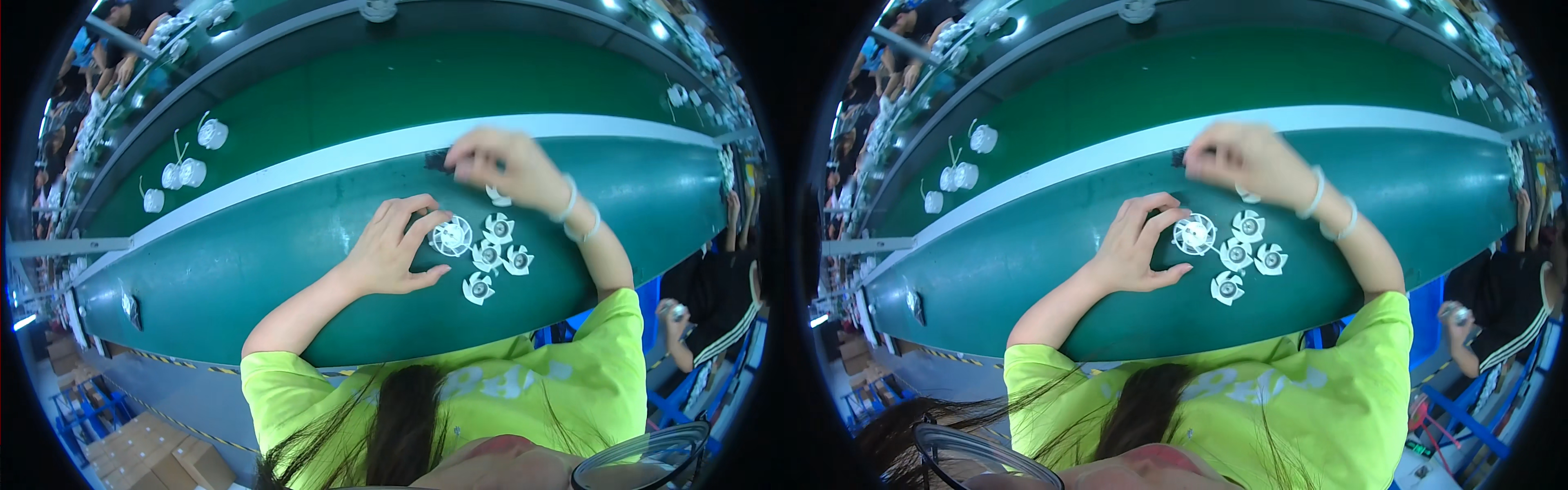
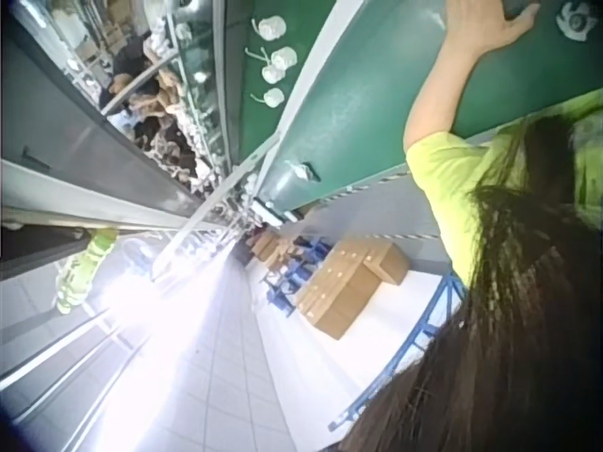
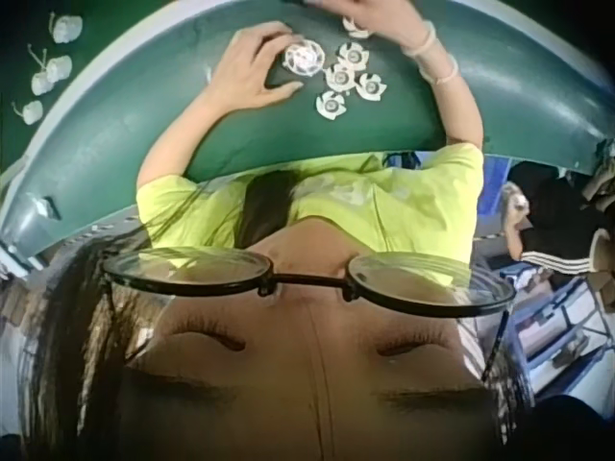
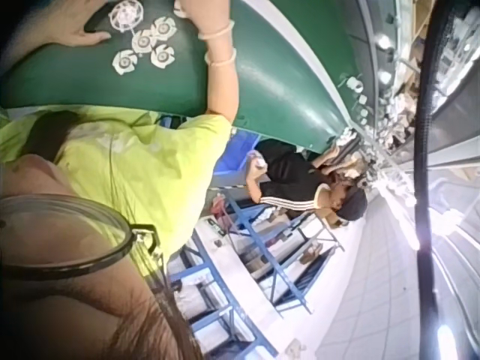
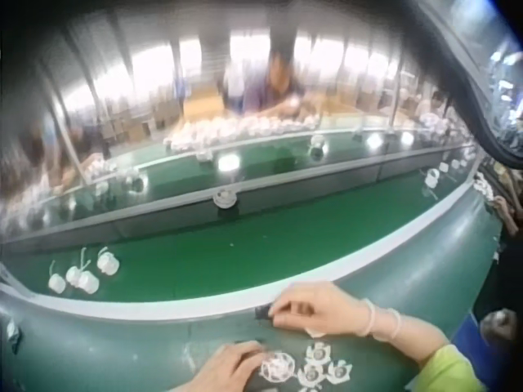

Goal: Sorting and assembling small white electronic parts into plastic containers on an assembly line.

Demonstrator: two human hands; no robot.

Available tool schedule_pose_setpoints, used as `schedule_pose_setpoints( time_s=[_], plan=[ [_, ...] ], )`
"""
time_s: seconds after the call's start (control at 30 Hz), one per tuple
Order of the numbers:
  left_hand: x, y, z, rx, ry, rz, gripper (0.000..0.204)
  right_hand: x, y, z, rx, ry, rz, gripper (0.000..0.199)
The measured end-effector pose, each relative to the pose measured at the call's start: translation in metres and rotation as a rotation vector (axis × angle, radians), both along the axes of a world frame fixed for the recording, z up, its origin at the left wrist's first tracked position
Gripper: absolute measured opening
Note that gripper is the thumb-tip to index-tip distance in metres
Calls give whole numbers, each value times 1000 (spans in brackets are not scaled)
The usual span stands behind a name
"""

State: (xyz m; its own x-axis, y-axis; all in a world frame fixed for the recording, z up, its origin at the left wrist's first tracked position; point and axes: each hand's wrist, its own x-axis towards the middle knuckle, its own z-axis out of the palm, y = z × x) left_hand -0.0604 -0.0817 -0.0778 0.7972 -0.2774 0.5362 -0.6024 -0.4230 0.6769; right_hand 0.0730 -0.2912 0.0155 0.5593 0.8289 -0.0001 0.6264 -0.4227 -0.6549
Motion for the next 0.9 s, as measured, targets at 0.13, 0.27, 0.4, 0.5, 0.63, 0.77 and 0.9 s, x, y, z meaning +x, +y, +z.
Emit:
schedule_pose_setpoints(
  time_s=[0.13, 0.27, 0.4, 0.5, 0.63, 0.77, 0.9],
  plan=[
    [6, -3, -6, 122, 48, -67, 55, 76, -48, -20, 318, 6, -486, 15],
    [16, -3, -2, 206, 104, -91, 60, 128, -117, -66, 117, -450, -922, 21],
    [28, -3, 2, 295, 102, -77, 60, 145, -119, -82, 250, -320, -1074, 29],
    [27, 6, -3, 298, 83, -67, 61, 142, -105, -92, 294, -184, -1013, 26],
    [43, 36, -18, 182, 74, 419, 64, 135, -110, -88, 315, -101, -1115, 25],
    [67, 56, -13, 323, 30, 600, 59, 135, -110, -90, 308, -96, -1080, 25],
    [71, 64, -25, 345, 100, 695, 56, 136, -111, -95, 269, -90, -1065, 26]
  ],
)
